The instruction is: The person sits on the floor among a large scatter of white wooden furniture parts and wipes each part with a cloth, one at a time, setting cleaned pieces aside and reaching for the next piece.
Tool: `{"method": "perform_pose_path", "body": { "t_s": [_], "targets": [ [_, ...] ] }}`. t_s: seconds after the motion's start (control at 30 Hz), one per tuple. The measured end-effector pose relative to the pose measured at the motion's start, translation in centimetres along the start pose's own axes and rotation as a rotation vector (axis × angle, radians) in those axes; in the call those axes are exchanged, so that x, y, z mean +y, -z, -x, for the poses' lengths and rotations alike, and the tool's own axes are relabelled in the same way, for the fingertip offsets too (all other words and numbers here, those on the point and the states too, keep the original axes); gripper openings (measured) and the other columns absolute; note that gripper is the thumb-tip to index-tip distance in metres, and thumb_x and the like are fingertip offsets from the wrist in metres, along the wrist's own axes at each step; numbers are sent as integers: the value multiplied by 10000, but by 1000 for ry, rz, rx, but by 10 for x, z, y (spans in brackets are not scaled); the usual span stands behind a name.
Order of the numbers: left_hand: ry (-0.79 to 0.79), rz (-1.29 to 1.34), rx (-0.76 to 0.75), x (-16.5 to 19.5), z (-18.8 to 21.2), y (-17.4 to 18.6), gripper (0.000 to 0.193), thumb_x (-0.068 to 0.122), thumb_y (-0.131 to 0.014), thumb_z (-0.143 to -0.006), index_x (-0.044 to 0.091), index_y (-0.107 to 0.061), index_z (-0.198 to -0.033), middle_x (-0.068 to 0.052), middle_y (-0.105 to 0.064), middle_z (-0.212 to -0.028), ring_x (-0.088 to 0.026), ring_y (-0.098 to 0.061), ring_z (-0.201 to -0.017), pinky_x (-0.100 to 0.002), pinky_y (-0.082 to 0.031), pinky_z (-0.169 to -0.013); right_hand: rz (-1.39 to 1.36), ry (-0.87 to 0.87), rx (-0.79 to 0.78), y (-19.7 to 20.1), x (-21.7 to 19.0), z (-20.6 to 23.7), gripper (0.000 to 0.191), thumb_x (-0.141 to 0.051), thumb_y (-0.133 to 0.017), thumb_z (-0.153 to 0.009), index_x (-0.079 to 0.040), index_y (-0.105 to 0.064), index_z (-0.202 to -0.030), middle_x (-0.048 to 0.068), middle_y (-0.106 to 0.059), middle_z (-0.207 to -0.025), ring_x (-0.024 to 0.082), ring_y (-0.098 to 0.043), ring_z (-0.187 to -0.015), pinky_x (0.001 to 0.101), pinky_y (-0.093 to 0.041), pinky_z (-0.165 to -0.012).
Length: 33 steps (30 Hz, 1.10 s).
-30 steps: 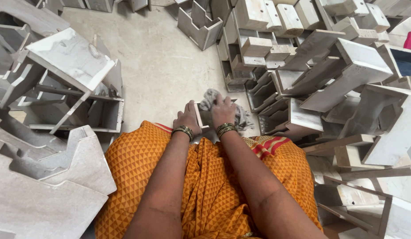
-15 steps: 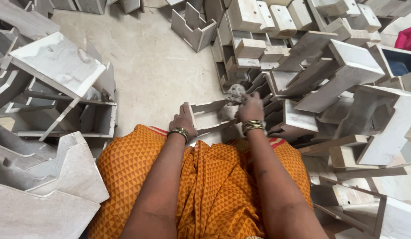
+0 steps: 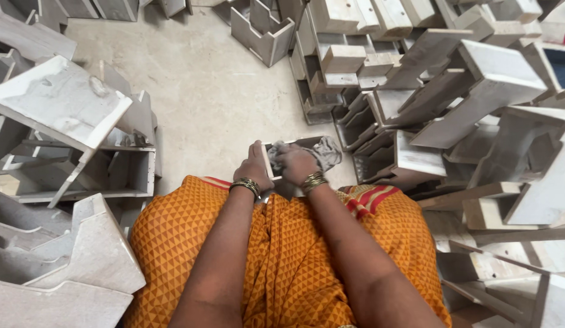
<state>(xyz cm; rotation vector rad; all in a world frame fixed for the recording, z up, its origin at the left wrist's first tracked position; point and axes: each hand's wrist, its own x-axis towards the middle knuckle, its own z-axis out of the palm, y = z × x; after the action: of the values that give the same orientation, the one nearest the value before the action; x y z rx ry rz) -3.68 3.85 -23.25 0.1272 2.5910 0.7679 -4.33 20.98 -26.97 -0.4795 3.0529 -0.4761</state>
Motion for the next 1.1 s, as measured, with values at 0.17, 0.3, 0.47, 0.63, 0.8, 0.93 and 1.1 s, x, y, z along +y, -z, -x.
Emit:
{"method": "perform_pose_path", "body": {
  "t_s": [0.17,0.3,0.47,0.63,0.8,0.93,1.1],
  "targets": [
    [12,-45,-1,1,5,-2,1285,222,-902,-630,141,-55,-1593,-73,-337,-1577,-350,-593,-1230,-459,-537,-992,-136,1,412,39,92,4,145,-106,-631,-864,-51,-726,-958,135,-742,-1123,288,-720,-1021,361,-567,-907],
    [6,-86,-23,7,-3,0,1328,195,-909,-618,106,-2,-1584,-104,-279,-1595,-347,-579,-1231,-443,-535,-992,-103,-295,659,64,139,23,251,-144,-740,-859,-34,-754,-1085,135,-713,-1100,312,-706,-970,394,-552,-876],
    [-6,-89,-45,15,-10,1,1359,234,-943,-600,93,-18,-1585,-131,-295,-1584,-344,-586,-1231,-438,-537,-990,-278,-379,681,41,115,23,311,-143,-805,-829,-17,-748,-1108,137,-661,-1150,315,-679,-1003,401,-543,-870],
    [-24,-113,-65,19,-20,3,1362,267,-966,-584,52,-47,-1567,-171,-322,-1553,-355,-632,-1173,-438,-555,-965,-116,-308,571,26,83,-4,238,-104,-810,-804,-83,-806,-1041,152,-629,-1064,343,-633,-971,451,-521,-837],
    [-97,-127,-46,16,-35,7,1315,178,-926,-610,-36,-27,-1545,-262,-305,-1524,-378,-662,-1098,-422,-576,-918,-155,-264,483,35,66,-12,194,-98,-784,-811,-95,-801,-1005,113,-628,-975,304,-636,-922,442,-529,-818],
    [-104,-167,-64,14,-42,8,1287,144,-909,-622,-43,-26,-1540,-269,-314,-1510,-377,-657,-1097,-421,-582,-893,-166,-106,436,46,53,-12,219,-95,-768,-814,-98,-800,-1031,92,-635,-950,293,-640,-927,443,-527,-796],
    [-82,-214,-84,15,-40,14,1280,180,-925,-617,-6,-64,-1546,-240,-368,-1489,-373,-648,-1116,-451,-566,-910,-176,-9,269,65,53,-15,222,-93,-766,-791,-178,-823,-987,64,-666,-974,288,-666,-935,412,-549,-785]
  ]
}}
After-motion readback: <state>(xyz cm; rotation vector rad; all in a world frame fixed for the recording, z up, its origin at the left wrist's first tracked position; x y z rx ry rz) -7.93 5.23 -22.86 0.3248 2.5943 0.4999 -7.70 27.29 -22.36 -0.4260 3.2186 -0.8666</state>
